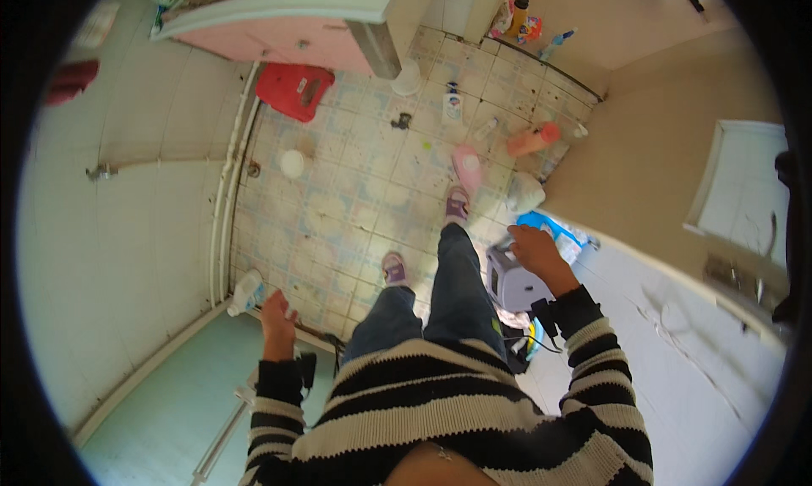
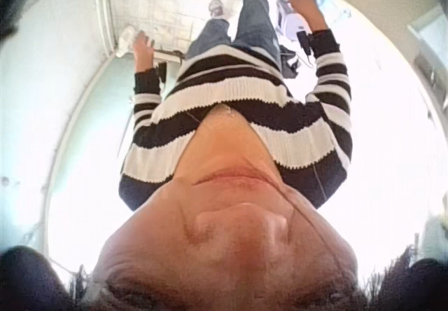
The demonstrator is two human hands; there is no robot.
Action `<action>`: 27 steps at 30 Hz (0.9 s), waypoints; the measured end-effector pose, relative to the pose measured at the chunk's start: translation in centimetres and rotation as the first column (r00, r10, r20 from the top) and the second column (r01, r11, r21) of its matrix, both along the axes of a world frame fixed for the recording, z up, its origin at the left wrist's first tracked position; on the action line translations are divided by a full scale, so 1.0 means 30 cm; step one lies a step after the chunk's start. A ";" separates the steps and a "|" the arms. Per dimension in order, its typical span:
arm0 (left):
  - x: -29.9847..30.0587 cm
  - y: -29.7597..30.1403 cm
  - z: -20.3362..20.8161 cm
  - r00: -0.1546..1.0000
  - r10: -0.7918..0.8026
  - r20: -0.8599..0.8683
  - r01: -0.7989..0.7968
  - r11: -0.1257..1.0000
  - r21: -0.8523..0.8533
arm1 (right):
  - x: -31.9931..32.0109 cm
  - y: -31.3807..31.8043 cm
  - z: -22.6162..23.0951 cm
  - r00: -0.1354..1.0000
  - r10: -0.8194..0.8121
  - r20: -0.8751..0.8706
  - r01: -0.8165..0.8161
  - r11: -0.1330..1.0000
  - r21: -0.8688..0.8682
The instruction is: The person cleans a bathroom by first wiping the tiled floor with a cloth, then moving a red bucket and a red stool. They pick up and reposition several cleaning product bottles and a white bucket. Finally, they use a squeegee to push water across the floor toward the drain.
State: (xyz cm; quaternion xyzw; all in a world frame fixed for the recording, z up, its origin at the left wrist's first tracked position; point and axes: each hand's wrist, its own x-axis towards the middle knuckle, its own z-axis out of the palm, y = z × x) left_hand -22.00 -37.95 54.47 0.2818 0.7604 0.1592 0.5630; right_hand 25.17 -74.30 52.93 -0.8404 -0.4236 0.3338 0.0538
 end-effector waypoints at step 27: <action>1.554 -0.201 -0.909 0.812 -0.475 0.340 0.580 0.723 -0.374 | 0.248 0.437 -1.458 0.801 -0.598 0.032 0.596 0.801 0.053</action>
